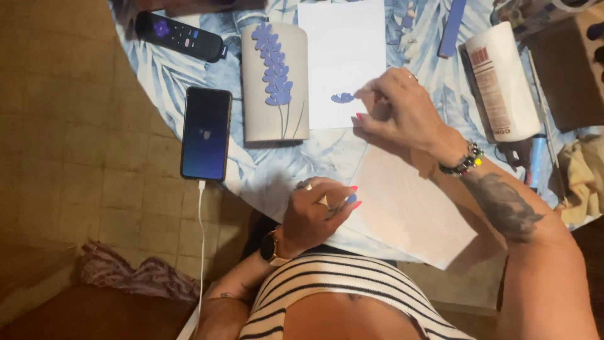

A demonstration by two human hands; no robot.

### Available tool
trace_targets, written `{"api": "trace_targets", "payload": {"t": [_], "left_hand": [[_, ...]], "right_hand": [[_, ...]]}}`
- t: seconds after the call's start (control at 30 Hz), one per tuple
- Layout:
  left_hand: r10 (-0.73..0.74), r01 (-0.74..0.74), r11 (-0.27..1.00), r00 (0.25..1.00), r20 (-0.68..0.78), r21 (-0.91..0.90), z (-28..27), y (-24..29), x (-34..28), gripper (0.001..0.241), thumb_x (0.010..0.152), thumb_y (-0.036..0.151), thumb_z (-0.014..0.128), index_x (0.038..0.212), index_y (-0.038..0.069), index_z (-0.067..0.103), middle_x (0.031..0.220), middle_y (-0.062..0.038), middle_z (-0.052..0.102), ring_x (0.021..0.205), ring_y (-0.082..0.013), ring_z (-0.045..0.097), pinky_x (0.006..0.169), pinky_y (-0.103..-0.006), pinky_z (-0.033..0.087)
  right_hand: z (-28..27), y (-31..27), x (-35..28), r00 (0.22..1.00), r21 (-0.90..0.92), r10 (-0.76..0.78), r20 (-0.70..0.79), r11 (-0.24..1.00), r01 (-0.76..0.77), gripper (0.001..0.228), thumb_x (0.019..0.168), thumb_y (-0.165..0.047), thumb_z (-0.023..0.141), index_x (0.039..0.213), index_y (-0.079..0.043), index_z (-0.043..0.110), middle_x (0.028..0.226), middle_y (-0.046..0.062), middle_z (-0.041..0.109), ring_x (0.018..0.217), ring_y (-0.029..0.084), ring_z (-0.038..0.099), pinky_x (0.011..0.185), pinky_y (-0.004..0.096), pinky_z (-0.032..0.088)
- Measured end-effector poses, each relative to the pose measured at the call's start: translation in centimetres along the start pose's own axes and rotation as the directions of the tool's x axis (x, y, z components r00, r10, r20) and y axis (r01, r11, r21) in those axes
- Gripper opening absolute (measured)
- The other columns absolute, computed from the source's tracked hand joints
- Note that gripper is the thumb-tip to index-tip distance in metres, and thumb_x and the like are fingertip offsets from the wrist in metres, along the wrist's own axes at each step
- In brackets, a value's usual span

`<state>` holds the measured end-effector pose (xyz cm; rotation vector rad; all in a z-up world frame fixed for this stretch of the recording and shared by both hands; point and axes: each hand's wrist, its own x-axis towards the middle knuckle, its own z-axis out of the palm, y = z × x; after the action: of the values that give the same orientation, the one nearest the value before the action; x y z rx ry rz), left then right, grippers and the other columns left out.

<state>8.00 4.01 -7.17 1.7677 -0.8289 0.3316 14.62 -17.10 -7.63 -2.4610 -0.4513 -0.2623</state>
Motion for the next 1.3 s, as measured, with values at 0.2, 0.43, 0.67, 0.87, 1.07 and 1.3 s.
{"api": "trace_targets", "payload": {"t": [0.2, 0.43, 0.67, 0.87, 1.07, 1.3], "left_hand": [[-0.035, 0.035, 0.999, 0.999, 0.006, 0.018, 0.2, -0.3, 0.0, 0.007, 0.07, 0.01, 0.067, 0.077, 0.007, 0.064, 0.071, -0.002, 0.059, 0.066, -0.0202, 0.062, 0.053, -0.0264, 0.051], [-0.006, 0.006, 0.999, 1.0, -0.008, 0.042, -0.4, 1.0, 0.5, 0.009, 0.069, 0.009, 0.067, 0.078, 0.008, 0.066, 0.077, -0.002, 0.059, 0.07, -0.0199, 0.06, 0.057, -0.0264, 0.051], [0.118, -0.103, 0.983, 0.989, -0.093, 0.155, 0.2, 3.4, 0.1, 0.014, 0.075, 0.016, 0.065, 0.088, 0.013, 0.065, 0.073, -0.001, 0.052, 0.068, -0.0192, 0.054, 0.059, -0.0264, 0.048], [0.074, -0.068, 0.995, 0.993, -0.086, 0.072, 0.3, 4.5, -1.3, 0.021, 0.072, 0.015, 0.068, 0.092, 0.009, 0.063, 0.077, -0.006, 0.054, 0.072, -0.0252, 0.055, 0.061, -0.0316, 0.047], [0.011, -0.014, 0.999, 0.998, -0.055, -0.052, 0.2, 5.4, -2.3, 0.015, 0.073, 0.013, 0.068, 0.087, 0.011, 0.064, 0.08, -0.004, 0.06, 0.08, -0.0244, 0.059, 0.07, -0.0315, 0.048], [0.042, -0.045, 0.995, 0.998, -0.037, -0.09, 0.0, 5.9, -2.5, 0.01, 0.074, 0.012, 0.066, 0.085, 0.011, 0.065, 0.082, -0.003, 0.062, 0.081, -0.0245, 0.06, 0.072, -0.0321, 0.048]], "right_hand": [[0.6, -0.6, 0.6, 0.998, -0.009, 0.013, 0.066, 1.0, -0.013, 0.022, 0.075, -0.016, 0.068, 0.085, 0.001, 0.058, 0.071, 0.009, 0.049, 0.067, 0.023, 0.05, 0.061, 0.031, 0.045], [-3.2, -9.5, -4.2, 0.912, 0.328, 0.212, 0.351, 0.885, -0.331, 0.028, 0.083, -0.028, 0.045, 0.067, -0.007, 0.053, 0.053, 0.009, 0.051, 0.045, 0.023, 0.052, 0.044, 0.033, 0.043], [-2.6, -10.4, -8.9, 0.911, 0.5, 0.285, 0.299, 0.766, -0.404, 0.02, 0.083, -0.021, 0.05, 0.07, -0.008, 0.059, 0.053, 0.003, 0.058, 0.047, 0.01, 0.054, 0.043, 0.024, 0.046], [-2.1, -11.1, -11.1, 0.854, 0.653, 0.44, 0.277, 0.566, -0.503, 0.022, 0.086, -0.018, 0.051, 0.073, -0.003, 0.06, 0.055, 0.006, 0.054, 0.051, 0.011, 0.051, 0.048, 0.024, 0.047], [-2.0, -12.9, -12.2, 0.832, 0.681, 0.501, 0.24, 0.524, -0.512, 0.021, 0.085, -0.018, 0.054, 0.076, -0.002, 0.061, 0.057, 0.009, 0.057, 0.051, 0.01, 0.053, 0.048, 0.023, 0.048], [-2.4, -13.6, -12.5, 0.866, 0.692, 0.394, 0.309, 0.532, -0.489, 0.034, 0.089, -0.028, 0.044, 0.074, -0.002, 0.06, 0.051, 0.008, 0.053, 0.046, 0.011, 0.05, 0.044, 0.023, 0.047]]}}
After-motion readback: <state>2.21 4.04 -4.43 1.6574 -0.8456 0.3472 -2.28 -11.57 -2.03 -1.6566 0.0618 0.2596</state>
